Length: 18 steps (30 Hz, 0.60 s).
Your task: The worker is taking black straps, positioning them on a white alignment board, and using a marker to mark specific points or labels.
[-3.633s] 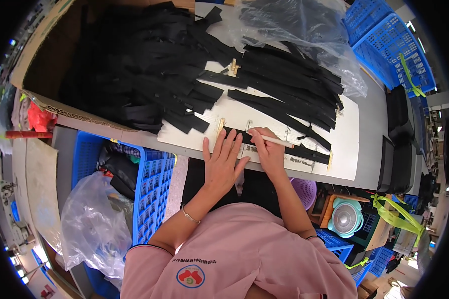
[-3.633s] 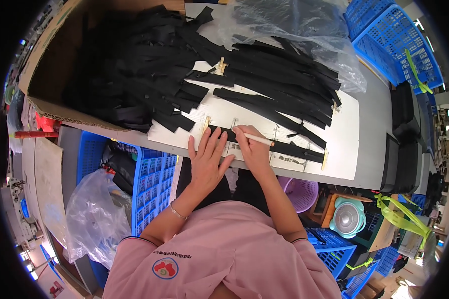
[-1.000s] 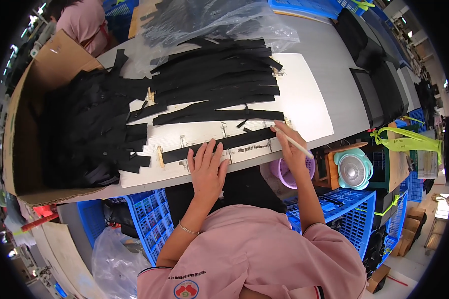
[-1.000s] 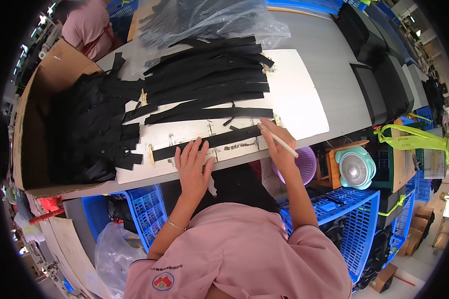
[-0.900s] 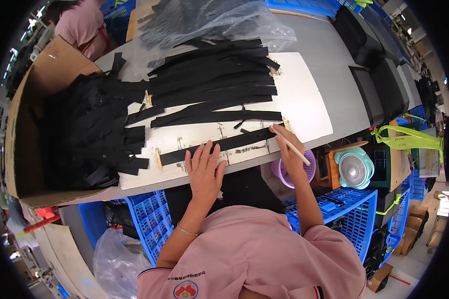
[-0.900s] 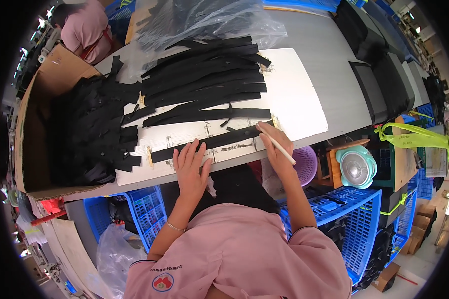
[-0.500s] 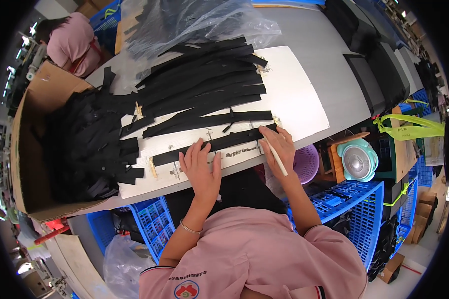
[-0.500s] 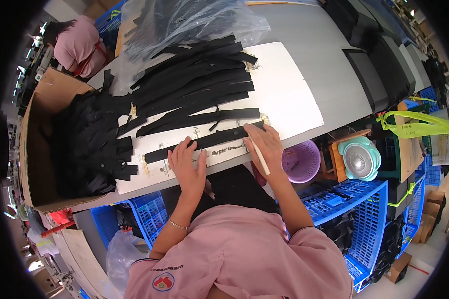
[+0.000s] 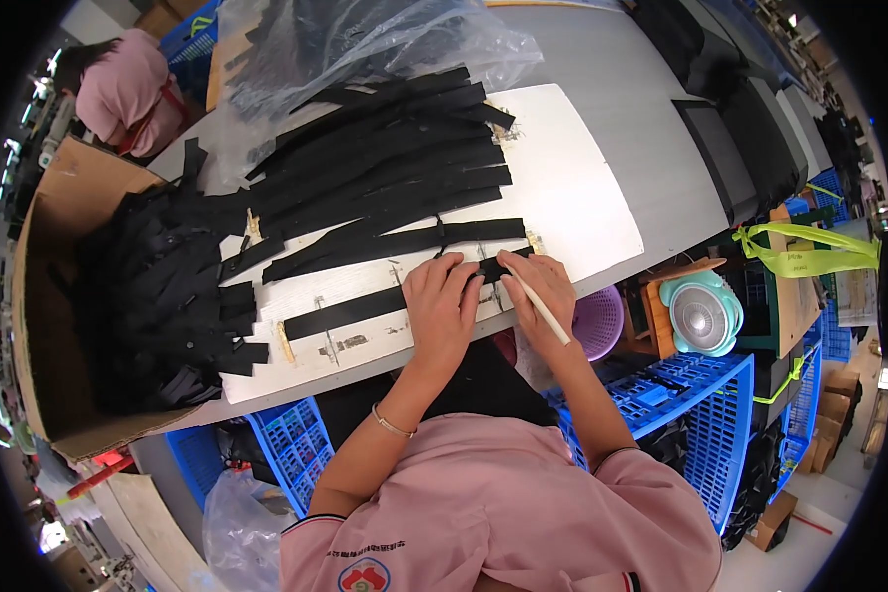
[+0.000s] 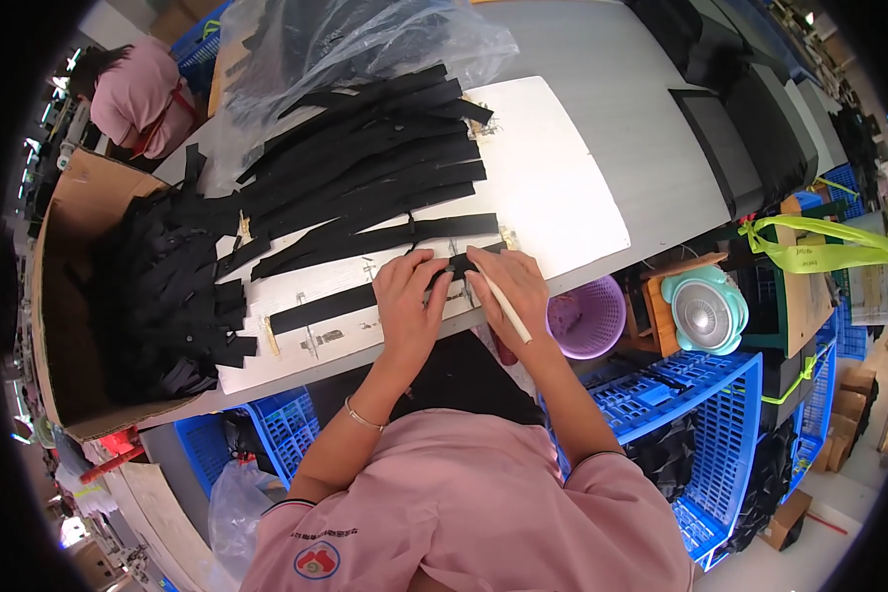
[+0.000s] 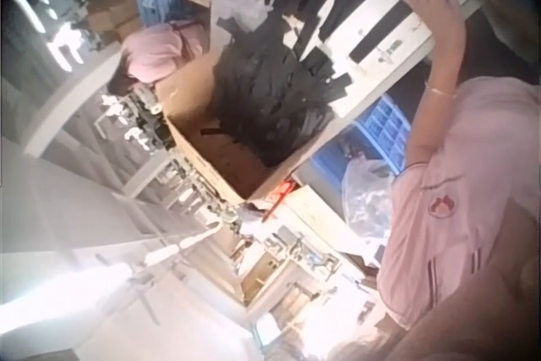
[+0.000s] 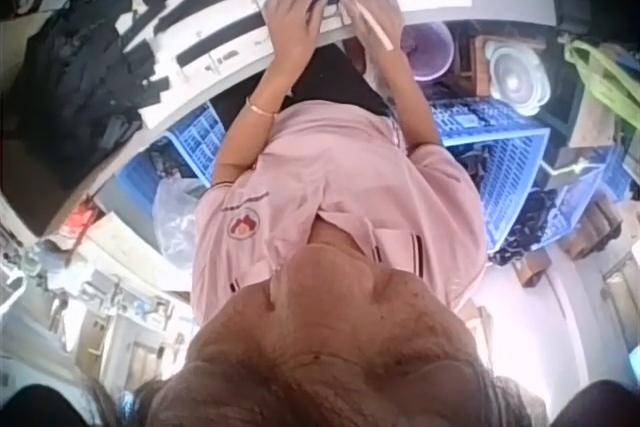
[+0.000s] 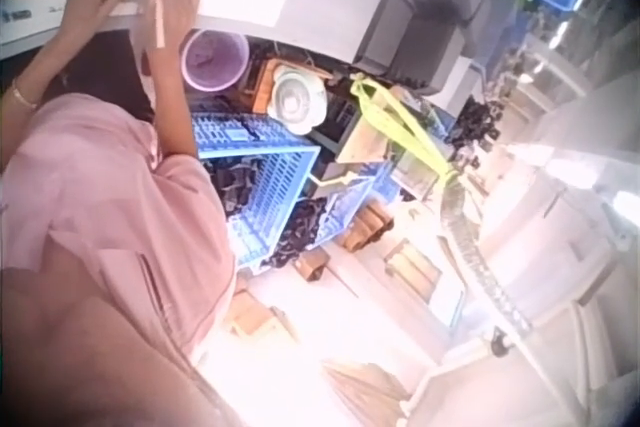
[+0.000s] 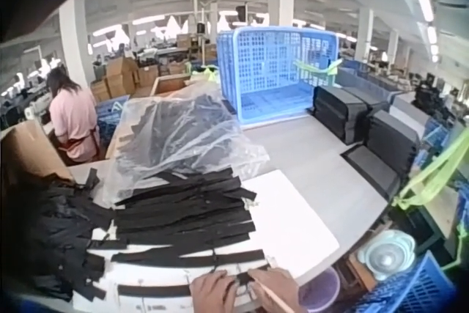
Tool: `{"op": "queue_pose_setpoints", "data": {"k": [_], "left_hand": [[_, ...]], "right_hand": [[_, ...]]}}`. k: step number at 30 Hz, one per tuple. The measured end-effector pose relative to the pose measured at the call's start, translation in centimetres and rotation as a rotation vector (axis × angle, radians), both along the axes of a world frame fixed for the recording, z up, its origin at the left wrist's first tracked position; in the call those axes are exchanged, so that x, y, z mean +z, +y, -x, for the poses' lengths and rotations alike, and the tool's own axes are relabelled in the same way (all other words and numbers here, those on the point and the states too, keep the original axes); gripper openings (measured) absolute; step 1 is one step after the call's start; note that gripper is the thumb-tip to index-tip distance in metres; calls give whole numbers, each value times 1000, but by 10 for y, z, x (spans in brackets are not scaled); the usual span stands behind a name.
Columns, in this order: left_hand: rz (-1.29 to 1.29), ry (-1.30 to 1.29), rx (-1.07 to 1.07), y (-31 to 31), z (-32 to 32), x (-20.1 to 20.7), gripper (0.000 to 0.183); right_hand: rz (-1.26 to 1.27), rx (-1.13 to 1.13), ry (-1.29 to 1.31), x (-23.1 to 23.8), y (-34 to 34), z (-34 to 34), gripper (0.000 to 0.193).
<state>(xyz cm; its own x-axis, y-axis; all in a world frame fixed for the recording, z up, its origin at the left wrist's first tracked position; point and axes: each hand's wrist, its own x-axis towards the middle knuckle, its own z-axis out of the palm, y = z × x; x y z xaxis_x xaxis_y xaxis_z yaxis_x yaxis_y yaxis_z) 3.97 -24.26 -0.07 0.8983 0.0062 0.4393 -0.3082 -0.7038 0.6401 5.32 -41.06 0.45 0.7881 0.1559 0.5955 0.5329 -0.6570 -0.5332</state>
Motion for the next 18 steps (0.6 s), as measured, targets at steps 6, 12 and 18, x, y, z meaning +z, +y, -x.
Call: {"op": "queue_pose_setpoints", "data": {"k": [6, 12, 18], "left_hand": [[-9, 8, 19, -2, -2, 0, 17], [-41, -1, 27, -3, -2, 0, 17], [-45, -15, 44, -4, -2, -1, 18]], "right_hand": [[-153, 59, 129, 6, 0, -14, 15], [-464, 130, 462, -5, 6, -32, 13], [-348, 169, 395, -15, 6, -36, 17]]}}
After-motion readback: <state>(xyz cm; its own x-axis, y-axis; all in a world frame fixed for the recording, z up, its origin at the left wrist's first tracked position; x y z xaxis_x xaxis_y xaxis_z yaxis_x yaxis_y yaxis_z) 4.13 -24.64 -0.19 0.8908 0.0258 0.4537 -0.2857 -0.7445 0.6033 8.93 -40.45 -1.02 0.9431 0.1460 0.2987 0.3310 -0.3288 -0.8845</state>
